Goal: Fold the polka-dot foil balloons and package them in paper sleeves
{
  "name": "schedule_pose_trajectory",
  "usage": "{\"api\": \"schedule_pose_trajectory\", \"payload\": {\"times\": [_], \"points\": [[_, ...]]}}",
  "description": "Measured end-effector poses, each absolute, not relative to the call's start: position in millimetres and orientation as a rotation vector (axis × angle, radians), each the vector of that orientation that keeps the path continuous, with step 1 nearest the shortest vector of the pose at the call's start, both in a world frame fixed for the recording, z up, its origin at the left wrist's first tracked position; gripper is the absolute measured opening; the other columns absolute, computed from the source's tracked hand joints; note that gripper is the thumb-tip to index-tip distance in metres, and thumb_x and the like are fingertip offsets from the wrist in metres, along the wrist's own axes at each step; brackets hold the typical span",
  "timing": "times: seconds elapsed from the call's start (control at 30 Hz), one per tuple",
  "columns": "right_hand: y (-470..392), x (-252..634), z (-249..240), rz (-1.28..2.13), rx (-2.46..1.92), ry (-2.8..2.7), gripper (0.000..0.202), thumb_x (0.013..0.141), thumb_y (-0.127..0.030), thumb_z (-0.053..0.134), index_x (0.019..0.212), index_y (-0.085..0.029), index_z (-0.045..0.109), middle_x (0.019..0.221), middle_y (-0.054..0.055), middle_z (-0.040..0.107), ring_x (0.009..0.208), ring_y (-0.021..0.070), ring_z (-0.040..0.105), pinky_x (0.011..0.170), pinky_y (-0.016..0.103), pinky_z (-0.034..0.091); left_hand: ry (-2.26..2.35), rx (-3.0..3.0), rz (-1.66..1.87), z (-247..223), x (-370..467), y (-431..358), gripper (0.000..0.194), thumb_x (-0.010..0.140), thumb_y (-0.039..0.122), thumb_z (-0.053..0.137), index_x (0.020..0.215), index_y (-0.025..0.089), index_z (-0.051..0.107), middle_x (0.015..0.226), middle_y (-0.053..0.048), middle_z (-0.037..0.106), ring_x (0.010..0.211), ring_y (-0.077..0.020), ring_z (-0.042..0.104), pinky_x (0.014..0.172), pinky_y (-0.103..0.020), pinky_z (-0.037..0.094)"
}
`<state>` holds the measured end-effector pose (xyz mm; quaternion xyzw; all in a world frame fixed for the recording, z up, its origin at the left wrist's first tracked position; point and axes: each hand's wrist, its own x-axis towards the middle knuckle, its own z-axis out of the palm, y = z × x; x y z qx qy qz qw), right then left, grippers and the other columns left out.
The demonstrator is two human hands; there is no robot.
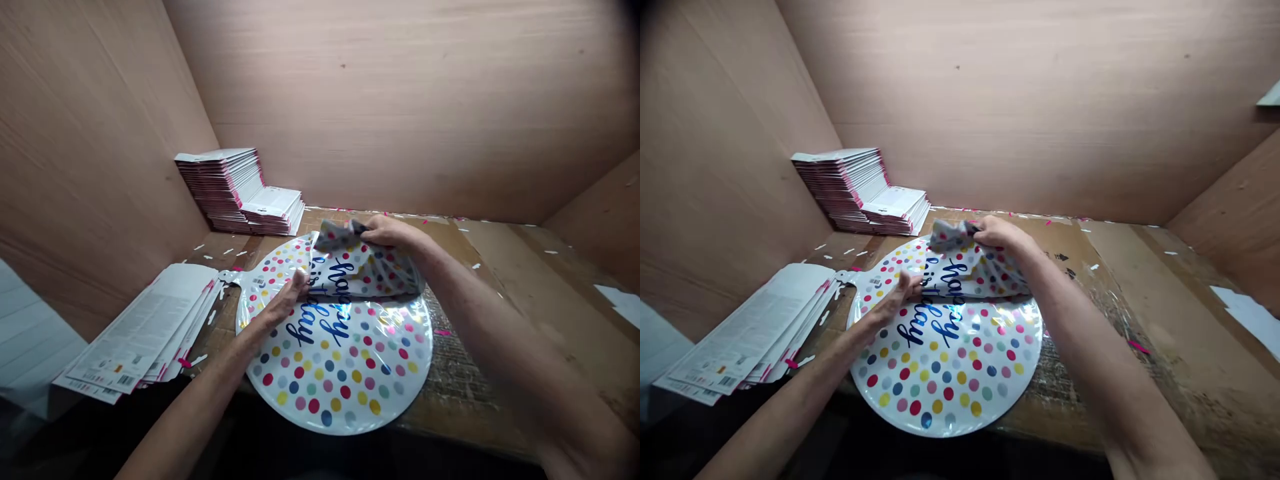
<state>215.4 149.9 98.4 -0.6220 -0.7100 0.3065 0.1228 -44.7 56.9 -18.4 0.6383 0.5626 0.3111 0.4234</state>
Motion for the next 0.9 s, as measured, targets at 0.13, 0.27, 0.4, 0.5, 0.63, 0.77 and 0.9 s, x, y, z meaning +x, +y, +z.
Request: {"api": "schedule_pose_trajectory", "payload": {"times": [0.13, 0.27, 0.4, 0.5, 0.63, 0.77, 0.9], "points": [[107.4, 266.9, 59.0, 0.987, -1.576, -1.646, 0.047, 0.073, -0.054, 0.073, 0.106, -0.021, 0.072, 0.102, 0.01, 0.073, 0.086, 0.0232, 0.066, 0.069, 0.032, 0.052, 1.686, 1.694, 0.747, -22.0, -29.6, 72.1, 0.039, 0.09, 0.048, 0.052, 0.069, 0.017, 0.062, 0.065, -0.001, 0.061, 0.069, -0.0181, 0.06, 0.062, -0.025, 0.041], [55.5, 308.1, -10.8, 0.875, -1.525, -1.269, 0.058, 0.068, -0.065, 0.071, 0.107, -0.022, 0.069, 0.099, 0.011, 0.073, 0.086, 0.0272, 0.067, 0.071, 0.038, 0.053, 1.829, 1.646, 0.747, -22.6, -18.5, 80.7, 0.02, 0.089, 0.033, 0.054, 0.084, 0.018, 0.066, 0.074, -0.004, 0.067, 0.082, -0.0213, 0.064, 0.071, -0.028, 0.044], [50.9, 301.5, -49.8, 0.481, -1.819, -1.408, 0.049, 0.084, -0.066, 0.049, 0.081, -0.021, 0.068, 0.072, 0.007, 0.068, 0.067, 0.0228, 0.059, 0.059, 0.033, 0.044, 1.938, 1.632, 0.737, -22.4, -12.1, 80.4, 0.034, 0.09, 0.03, 0.054, 0.122, 0.019, 0.059, 0.095, -0.008, 0.073, 0.099, -0.0245, 0.066, 0.087, -0.033, 0.046], [68.0, 290.7, -50.3, 0.188, -2.081, -1.574, 0.047, 0.092, -0.054, 0.04, 0.077, -0.02, 0.067, 0.072, 0.009, 0.068, 0.068, 0.0229, 0.059, 0.059, 0.032, 0.038, 2.053, 1.749, 0.699, -21.6, -4.9, 74.3, 0.05, 0.089, 0.021, 0.051, 0.139, 0.016, 0.046, 0.107, -0.012, 0.071, 0.102, -0.0254, 0.067, 0.088, -0.036, 0.049], [87.9, 286.1, -43.5, 0.093, -2.305, -1.733, 0.042, 0.095, -0.044, 0.039, 0.084, -0.017, 0.069, 0.086, 0.015, 0.072, 0.079, 0.0261, 0.064, 0.064, 0.032, 0.038, 2.148, 2.139, 0.716, -17.7, 5.5, 70.1, 0.055, 0.091, 0.015, 0.043, 0.146, 0.013, 0.04, 0.142, -0.02, 0.052, 0.12, -0.0289, 0.06, 0.095, -0.039, 0.05], [85.5, 286.6, -40.7, 0.113, -2.33, -1.738, 0.04, 0.096, -0.042, 0.04, 0.091, -0.016, 0.07, 0.091, 0.017, 0.072, 0.087, 0.0283, 0.066, 0.07, 0.034, 0.042, 1.823, 2.592, 0.557, -25.2, 6.0, 78.5, 0.052, 0.098, 0.036, 0.041, 0.145, 0.014, 0.044, 0.158, -0.013, 0.035, 0.148, -0.033, 0.024, 0.119, -0.05, 0.025], [64.5, 277.9, -34.4, -0.165, -1.904, -2.028, 0.047, 0.092, -0.042, 0.048, 0.128, -0.013, 0.058, 0.129, 0.02, 0.06, 0.118, 0.0317, 0.057, 0.092, 0.042, 0.045, 1.861, 2.472, 0.329, -46.5, -1.2, 84.6, 0.062, 0.1, 0.048, 0.03, 0.147, 0.009, 0.04, 0.157, -0.017, 0.036, 0.147, -0.0368, 0.026, 0.119, -0.056, 0.019]]}}
